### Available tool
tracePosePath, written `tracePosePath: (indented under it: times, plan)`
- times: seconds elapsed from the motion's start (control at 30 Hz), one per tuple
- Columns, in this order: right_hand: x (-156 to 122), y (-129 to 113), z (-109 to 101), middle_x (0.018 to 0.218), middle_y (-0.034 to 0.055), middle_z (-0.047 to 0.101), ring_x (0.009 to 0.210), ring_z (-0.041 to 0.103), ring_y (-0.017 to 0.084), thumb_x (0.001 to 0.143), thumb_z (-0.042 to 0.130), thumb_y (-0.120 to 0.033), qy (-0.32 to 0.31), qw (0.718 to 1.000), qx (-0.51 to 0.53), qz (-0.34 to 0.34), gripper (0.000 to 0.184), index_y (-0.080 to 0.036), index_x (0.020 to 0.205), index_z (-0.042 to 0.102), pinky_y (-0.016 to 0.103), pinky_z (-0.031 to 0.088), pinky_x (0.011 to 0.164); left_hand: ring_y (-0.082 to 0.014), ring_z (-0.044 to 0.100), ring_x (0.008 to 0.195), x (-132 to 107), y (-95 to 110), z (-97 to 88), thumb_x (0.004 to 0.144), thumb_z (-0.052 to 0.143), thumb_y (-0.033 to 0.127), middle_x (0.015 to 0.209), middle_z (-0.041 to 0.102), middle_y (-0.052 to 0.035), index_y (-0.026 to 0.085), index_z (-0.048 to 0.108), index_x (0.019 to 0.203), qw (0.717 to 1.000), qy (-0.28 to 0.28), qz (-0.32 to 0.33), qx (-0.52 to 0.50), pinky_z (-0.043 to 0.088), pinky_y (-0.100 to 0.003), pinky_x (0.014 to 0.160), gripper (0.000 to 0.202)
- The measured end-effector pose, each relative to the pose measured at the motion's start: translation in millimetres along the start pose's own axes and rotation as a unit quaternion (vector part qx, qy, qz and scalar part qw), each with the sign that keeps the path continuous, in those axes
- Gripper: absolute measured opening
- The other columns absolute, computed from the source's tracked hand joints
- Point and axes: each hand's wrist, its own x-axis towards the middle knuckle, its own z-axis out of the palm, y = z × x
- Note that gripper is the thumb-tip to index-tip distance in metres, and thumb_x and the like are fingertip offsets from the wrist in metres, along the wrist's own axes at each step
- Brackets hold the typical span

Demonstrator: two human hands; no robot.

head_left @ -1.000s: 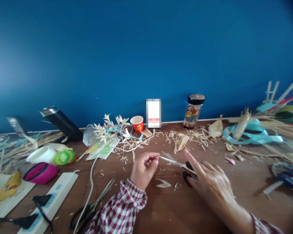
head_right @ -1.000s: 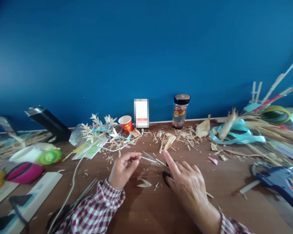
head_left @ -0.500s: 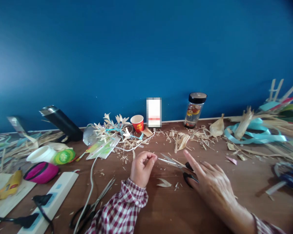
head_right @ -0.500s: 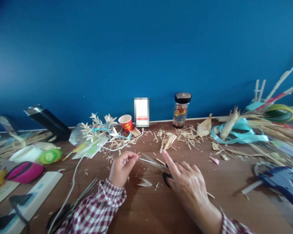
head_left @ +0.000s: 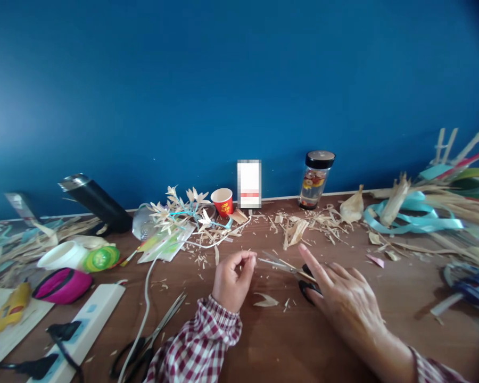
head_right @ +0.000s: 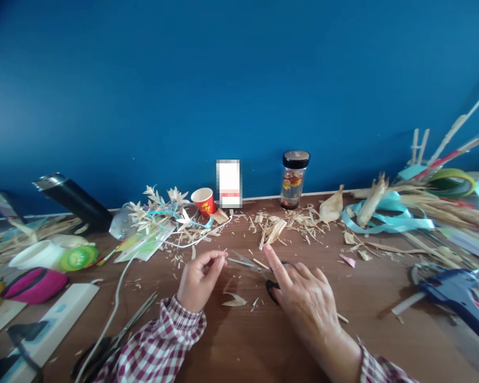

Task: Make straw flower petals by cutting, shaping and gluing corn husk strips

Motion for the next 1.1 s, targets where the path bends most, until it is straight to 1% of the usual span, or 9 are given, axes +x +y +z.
tracePosePath:
  times: [0.07,0.13,0.23,0.37,0.47,0.57,0.67,0.83,1.1]
  plan:
    - [0.2,0.0,-0.5,0.068,-0.0006,0.063,0.067,0.055,0.018,0.079,0.052,-0.020,-0.003,1.000,0.005,0.005,0.068,-0.022,0.140,0.022,0.029,0.033,0.064,-0.0139,0.060,0.058,-0.7,2.4,0.6,0.079,0.054,0.035,0.069,0.066,-0.0046,0.015,0.067,0.086,0.997,-0.024,-0.057,-0.049,0.049,-0.023,0.052,0.024]
    - [0.4,-0.4,-0.1,0.069,-0.0002,0.063,0.067,0.055,0.018,0.079,0.052,-0.021,-0.004,1.000,0.013,0.009,0.068,-0.021,0.140,0.021,0.028,0.033,0.064,-0.0120,0.056,0.053,-0.9,4.4,1.4,0.077,0.056,0.039,0.066,0.065,-0.0038,0.014,0.066,0.087,0.984,-0.041,-0.119,-0.128,0.046,-0.021,0.043,0.029]
    - [0.0,-1.3,1.8,0.072,0.0006,0.064,0.068,0.055,0.018,0.080,0.051,-0.023,-0.002,1.000,0.017,0.012,0.067,-0.020,0.140,0.021,0.029,0.034,0.064,-0.0104,0.054,0.053,-0.4,6.2,2.0,0.071,0.063,0.040,0.067,0.065,-0.0038,0.014,0.066,0.087,0.955,-0.057,-0.185,-0.223,0.047,-0.020,0.044,0.031]
    - [-1.8,-1.9,3.6,0.075,0.0009,0.065,0.070,0.056,0.018,0.080,0.050,-0.023,-0.004,1.000,0.025,0.015,0.068,-0.021,0.141,0.020,0.030,0.034,0.065,-0.0091,0.054,0.054,0.3,5.4,1.8,0.068,0.067,0.039,0.067,0.065,-0.0044,0.012,0.065,0.091,0.936,-0.051,-0.224,-0.266,0.049,-0.020,0.048,0.036]
    - [-2.5,-1.8,4.0,0.077,0.0005,0.066,0.071,0.056,0.018,0.079,0.050,-0.023,-0.009,0.999,0.032,0.016,0.069,-0.021,0.141,0.018,0.029,0.034,0.065,-0.0088,0.054,0.054,-0.1,3.1,2.7,0.068,0.067,0.039,0.067,0.065,-0.0048,0.011,0.064,0.093,0.930,-0.063,-0.232,-0.279,0.050,-0.020,0.048,0.037]
    - [-2.5,-1.7,4.1,0.077,0.0008,0.066,0.071,0.056,0.018,0.080,0.050,-0.023,-0.015,0.999,0.031,0.015,0.068,-0.021,0.141,0.019,0.029,0.035,0.064,-0.0084,0.054,0.054,-1.5,0.3,4.6,0.070,0.065,0.040,0.067,0.066,-0.0051,0.011,0.065,0.084,0.929,-0.077,-0.230,-0.280,0.050,-0.020,0.049,0.032]
    - [-2.5,-2.1,3.6,0.073,0.0011,0.064,0.069,0.055,0.017,0.080,0.049,-0.023,-0.007,1.000,0.027,0.009,0.065,-0.020,0.140,0.023,0.029,0.035,0.064,-0.0082,0.054,0.054,-2.7,-1.8,6.0,0.071,0.064,0.041,0.065,0.065,-0.0041,0.012,0.065,0.080,0.931,-0.072,-0.223,-0.281,0.050,-0.020,0.049,0.030]
    - [-1.8,-3.4,2.4,0.068,0.0002,0.063,0.066,0.055,0.017,0.080,0.047,-0.021,0.011,1.000,0.020,0.005,0.061,-0.021,0.138,0.027,0.029,0.034,0.064,-0.0087,0.053,0.054,-2.9,-2.9,6.2,0.072,0.064,0.040,0.065,0.064,-0.0035,0.012,0.065,0.081,0.933,-0.075,-0.214,-0.279,0.050,-0.021,0.050,0.029]
    - [-2.2,-4.5,0.2,0.072,0.0005,0.065,0.068,0.056,0.017,0.081,0.048,-0.022,0.000,1.000,0.018,0.006,0.063,-0.021,0.139,0.025,0.029,0.033,0.065,-0.0082,0.054,0.050,-2.3,-3.2,7.1,0.071,0.064,0.039,0.062,0.064,-0.0013,0.014,0.065,0.077,0.941,-0.065,-0.204,-0.264,0.048,-0.020,0.049,0.026]
